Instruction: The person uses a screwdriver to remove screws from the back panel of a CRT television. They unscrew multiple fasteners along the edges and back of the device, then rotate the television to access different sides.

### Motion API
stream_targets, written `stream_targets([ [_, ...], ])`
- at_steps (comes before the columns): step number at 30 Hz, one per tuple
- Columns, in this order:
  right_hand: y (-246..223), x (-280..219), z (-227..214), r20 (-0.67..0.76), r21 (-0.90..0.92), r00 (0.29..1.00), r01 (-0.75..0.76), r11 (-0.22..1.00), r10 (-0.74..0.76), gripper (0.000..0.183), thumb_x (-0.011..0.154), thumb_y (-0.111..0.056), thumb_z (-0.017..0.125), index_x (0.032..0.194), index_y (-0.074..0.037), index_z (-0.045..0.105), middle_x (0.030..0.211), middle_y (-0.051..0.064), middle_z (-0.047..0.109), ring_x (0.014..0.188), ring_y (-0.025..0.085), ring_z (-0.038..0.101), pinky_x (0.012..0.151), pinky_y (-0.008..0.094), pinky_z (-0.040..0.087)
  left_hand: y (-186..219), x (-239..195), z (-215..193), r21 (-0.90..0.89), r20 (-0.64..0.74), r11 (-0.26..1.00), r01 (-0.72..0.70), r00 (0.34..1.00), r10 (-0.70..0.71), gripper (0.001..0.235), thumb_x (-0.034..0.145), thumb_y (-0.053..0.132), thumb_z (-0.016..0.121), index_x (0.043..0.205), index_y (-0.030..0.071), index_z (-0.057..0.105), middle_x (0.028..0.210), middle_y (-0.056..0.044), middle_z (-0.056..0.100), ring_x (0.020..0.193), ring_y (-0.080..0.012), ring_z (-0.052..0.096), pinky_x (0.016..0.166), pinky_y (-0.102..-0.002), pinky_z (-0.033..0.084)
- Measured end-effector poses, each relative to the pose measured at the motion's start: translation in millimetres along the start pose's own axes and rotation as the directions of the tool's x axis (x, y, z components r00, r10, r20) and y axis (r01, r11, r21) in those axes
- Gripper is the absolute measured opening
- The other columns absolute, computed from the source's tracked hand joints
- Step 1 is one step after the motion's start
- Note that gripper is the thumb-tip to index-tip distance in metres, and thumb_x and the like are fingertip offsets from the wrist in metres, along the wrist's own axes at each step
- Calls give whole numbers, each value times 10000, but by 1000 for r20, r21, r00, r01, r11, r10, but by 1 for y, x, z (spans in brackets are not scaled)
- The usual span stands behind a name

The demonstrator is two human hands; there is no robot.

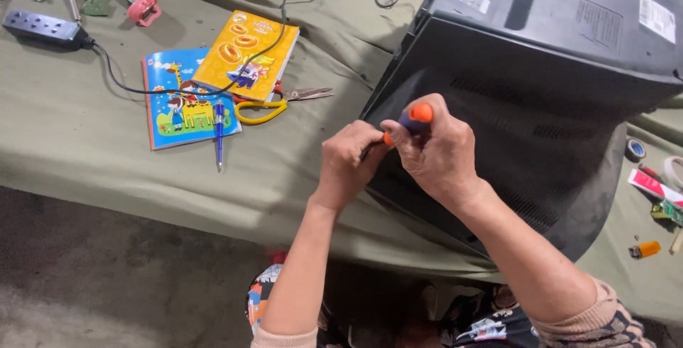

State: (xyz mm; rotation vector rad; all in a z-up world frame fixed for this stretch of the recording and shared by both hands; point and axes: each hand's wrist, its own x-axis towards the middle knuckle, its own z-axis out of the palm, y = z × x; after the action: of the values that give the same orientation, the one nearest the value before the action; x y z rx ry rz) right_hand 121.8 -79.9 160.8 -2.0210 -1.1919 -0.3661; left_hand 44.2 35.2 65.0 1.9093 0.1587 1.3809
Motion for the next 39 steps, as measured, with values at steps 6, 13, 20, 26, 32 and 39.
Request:
stream_targets([
  [6,-22,7,-28,107,-34,991,86,996,-81,451,899,-121,822,1279,-107,579,817,205,644,683,419,682,608,485,534,-2,3,-3,-110,92,990,89,993,-79,122,875,122,773,818,199,697,717,14,635,717,-239,679,651,-334,551],
  [13,-12,15,-25,140,-86,968,220,972,-207,255,927,-152,856,1097,-97,675,795,110,679,617,303,671,559,375,537,3,9,-10,-164,107,979,124,988,-107,93,868,102,776,841,169,718,725,-41,648,721,-296,691,646,-343,558],
  [20,4,13,-14,78,-231,987,156,960,-141,266,1003,-310,840,1076,-152,640,716,110,663,611,352,673,542,396,519,8,14,-13,-245,126,956,159,983,-131,176,845,121,818,990,185,742,779,-37,690,769,-246,725,695,-322,592],
  [26,-2,17,-25,144,-173,981,156,972,-132,165,1044,-167,762,1059,-105,610,717,132,667,633,381,672,530,403,501,16,16,-17,-352,168,912,210,973,-159,310,888,199,823,1186,220,739,866,-35,724,865,-205,748,766,-305,627],
  [32,4,24,-31,285,-56,949,157,986,-135,192,1011,-102,732,1129,-96,581,814,160,655,721,374,676,598,431,508,15,19,-13,-309,153,935,174,979,-132,198,942,206,775,1135,173,749,870,-48,727,851,-233,737,742,-316,614],
  [39,-20,37,-39,435,-37,900,11,999,7,370,981,-128,695,1302,-95,514,1031,182,671,895,399,678,726,507,551,12,16,-13,-246,102,962,118,990,-95,216,932,243,777,1123,153,732,838,-56,682,810,-256,706,727,-355,594],
])
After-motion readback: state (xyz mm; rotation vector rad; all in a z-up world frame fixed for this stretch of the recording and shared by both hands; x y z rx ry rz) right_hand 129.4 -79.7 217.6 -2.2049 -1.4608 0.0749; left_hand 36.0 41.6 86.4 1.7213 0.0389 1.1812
